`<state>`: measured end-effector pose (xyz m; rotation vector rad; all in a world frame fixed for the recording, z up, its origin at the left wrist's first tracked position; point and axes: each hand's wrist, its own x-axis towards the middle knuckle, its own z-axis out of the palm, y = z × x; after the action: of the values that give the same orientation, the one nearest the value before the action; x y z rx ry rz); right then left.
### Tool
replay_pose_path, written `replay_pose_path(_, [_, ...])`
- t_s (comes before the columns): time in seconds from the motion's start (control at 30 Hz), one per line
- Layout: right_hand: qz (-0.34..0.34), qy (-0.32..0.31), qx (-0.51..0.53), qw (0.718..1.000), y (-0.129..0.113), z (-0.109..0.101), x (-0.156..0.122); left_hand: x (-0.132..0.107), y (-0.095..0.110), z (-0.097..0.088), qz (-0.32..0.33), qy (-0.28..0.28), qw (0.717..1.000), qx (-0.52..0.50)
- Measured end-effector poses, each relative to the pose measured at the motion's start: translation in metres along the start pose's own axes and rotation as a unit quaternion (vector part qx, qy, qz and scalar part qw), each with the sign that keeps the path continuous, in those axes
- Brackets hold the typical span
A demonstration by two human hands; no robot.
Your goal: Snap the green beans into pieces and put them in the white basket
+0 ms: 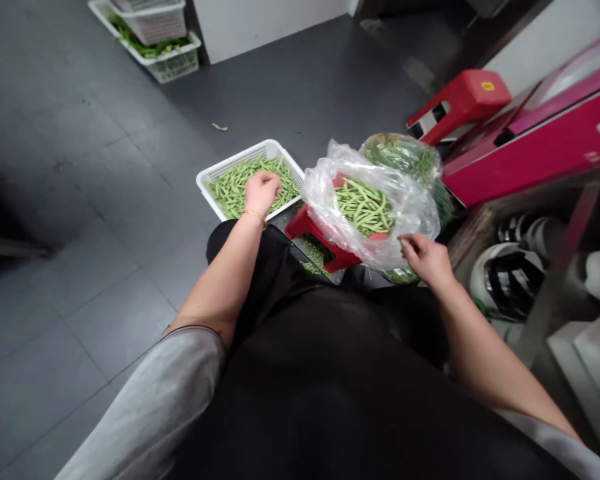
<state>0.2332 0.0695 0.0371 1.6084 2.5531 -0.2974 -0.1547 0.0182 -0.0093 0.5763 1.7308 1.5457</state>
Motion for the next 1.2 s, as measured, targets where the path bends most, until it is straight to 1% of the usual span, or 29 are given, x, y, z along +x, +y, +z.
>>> replay_pose_path(0.07, [-0.013, -0.113, -0.063, 0.992, -0.01, 0.021, -0.026, 0.001, 0.002, -0.01, 0.01, -0.001, 0.998, -0.058])
replay_pose_path(0.1, [-0.021, -0.144, -0.078, 0.986, -0.015, 0.031, -0.038, 0.001, 0.005, -0.014, 0.007, -0.002, 0.996, -0.085])
replay_pose_path(0.17, [-0.036, -0.221, -0.108, 0.969, -0.028, 0.048, -0.06, 0.001, 0.009, -0.022, -0.025, -0.019, 0.989, -0.144])
replay_pose_path(0.23, [-0.053, -0.282, -0.137, 0.948, -0.04, 0.057, -0.078, -0.001, 0.012, -0.027, -0.056, -0.036, 0.978, -0.197])
replay_pose_path(0.27, [-0.059, -0.303, -0.151, 0.939, -0.046, 0.059, -0.085, -0.002, 0.013, -0.029, -0.063, -0.043, 0.974, -0.213])
replay_pose_path(0.33, [-0.072, -0.315, -0.169, 0.931, -0.056, 0.059, -0.094, -0.005, 0.013, -0.033, -0.064, -0.054, 0.971, -0.226])
replay_pose_path(0.47, [-0.095, -0.307, -0.189, 0.928, -0.066, 0.057, -0.099, -0.01, 0.011, -0.038, -0.062, -0.064, 0.974, -0.207])
replay_pose_path(0.57, [-0.1, -0.284, -0.194, 0.934, -0.063, 0.059, -0.103, -0.012, 0.01, -0.041, -0.066, -0.065, 0.976, -0.199])
replay_pose_path(0.7, [-0.106, -0.255, -0.184, 0.943, -0.057, 0.063, -0.113, -0.018, 0.013, -0.039, -0.064, -0.065, 0.977, -0.194])
replay_pose_path(0.8, [-0.108, -0.262, -0.172, 0.943, -0.058, 0.068, -0.104, -0.022, 0.016, -0.037, -0.04, -0.076, 0.98, -0.178])
replay_pose_path(0.87, [-0.101, -0.284, -0.173, 0.938, -0.061, 0.075, -0.087, -0.023, 0.015, -0.036, 0.001, -0.085, 0.988, -0.126])
replay_pose_path(0.9, [-0.093, -0.3, -0.178, 0.932, -0.063, 0.079, -0.077, -0.024, 0.012, -0.036, 0.029, -0.103, 0.993, -0.059])
replay_pose_path(0.93, [-0.085, -0.319, -0.182, 0.926, -0.064, 0.084, -0.066, -0.024, 0.007, -0.034, 0.058, -0.13, 0.989, 0.03])
replay_pose_path(0.97, [-0.078, -0.336, -0.186, 0.92, -0.064, 0.088, -0.056, -0.025, -0.001, -0.03, 0.084, -0.168, 0.972, 0.142])
replay_pose_path(1.0, [-0.072, -0.349, -0.186, 0.916, -0.063, 0.091, -0.047, -0.027, -0.011, -0.024, 0.105, -0.227, 0.929, 0.272])
replay_pose_path(1.07, [-0.066, -0.361, -0.178, 0.913, -0.057, 0.092, -0.04, -0.033, -0.038, -0.005, 0.097, -0.298, 0.868, 0.386])
replay_pose_path(1.1, [-0.07, -0.362, -0.168, 0.914, -0.051, 0.089, -0.041, -0.038, -0.052, 0.008, 0.098, -0.354, 0.794, 0.485])
replay_pose_path(1.13, [-0.08, -0.355, -0.151, 0.919, -0.044, 0.084, -0.047, -0.043, -0.067, 0.023, 0.095, -0.419, 0.717, 0.549])
replay_pose_path(1.17, [-0.086, -0.341, -0.135, 0.926, -0.034, 0.077, -0.056, -0.047, -0.081, 0.04, 0.085, -0.452, 0.687, 0.563])
replay_pose_path(1.2, [-0.117, -0.299, -0.092, 0.943, -0.023, 0.068, -0.068, -0.05, -0.093, 0.058, 0.083, -0.473, 0.666, 0.571])
